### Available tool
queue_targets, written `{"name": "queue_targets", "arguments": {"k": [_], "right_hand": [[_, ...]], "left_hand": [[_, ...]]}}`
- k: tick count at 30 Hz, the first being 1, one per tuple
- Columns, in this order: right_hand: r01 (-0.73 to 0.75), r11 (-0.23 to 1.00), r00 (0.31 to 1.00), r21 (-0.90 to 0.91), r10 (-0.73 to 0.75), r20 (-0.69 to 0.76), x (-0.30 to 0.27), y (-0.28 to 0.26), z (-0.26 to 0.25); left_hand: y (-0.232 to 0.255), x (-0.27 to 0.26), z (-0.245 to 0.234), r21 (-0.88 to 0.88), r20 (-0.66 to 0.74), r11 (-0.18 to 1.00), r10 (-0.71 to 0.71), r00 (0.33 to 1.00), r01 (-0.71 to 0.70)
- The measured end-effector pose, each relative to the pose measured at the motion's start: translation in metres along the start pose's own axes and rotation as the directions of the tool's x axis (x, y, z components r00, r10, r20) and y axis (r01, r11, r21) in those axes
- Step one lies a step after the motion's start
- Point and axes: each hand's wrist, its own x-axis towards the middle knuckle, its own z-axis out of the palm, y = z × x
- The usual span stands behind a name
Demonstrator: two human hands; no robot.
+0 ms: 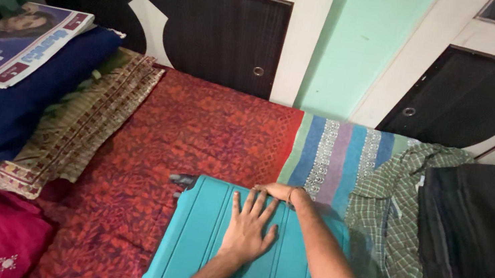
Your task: The person carries a blue suitcase into a bedroom, places it onto a bed, opens it, and places folded garments inside the suitcase.
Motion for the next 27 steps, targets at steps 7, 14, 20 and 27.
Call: {"name": "queue_targets", "arguments": {"k": [7,14,20,27], "right_hand": [[-0.146,0.96,0.987,-0.239,0.159,0.034,-0.032,0.056,-0.029],[-0.34,0.938,0.932,-0.072,0.326,-0.156,-0.118,0.139,-0.05],[-0.217,0.773,0.954,0.596,0.298,-0.04,-0.153,0.199,-0.022],[0.254,0.713,0.826,0.654,0.191,-0.53,-0.177,0.263,0.082]], "left_hand": [[-0.003,0.002,-0.004,-0.021,0.014,1.0,-0.002,1.0,0.003],[-0.001,0.001,-0.002,0.002,0.021,1.0,-0.006,1.0,0.006],[-0.001,0.002,-0.001,0.019,0.01,1.0,-0.002,1.0,0.002],[-0.002,0.001,0.002,0.032,0.014,0.999,-0.008,1.0,0.007]]}}
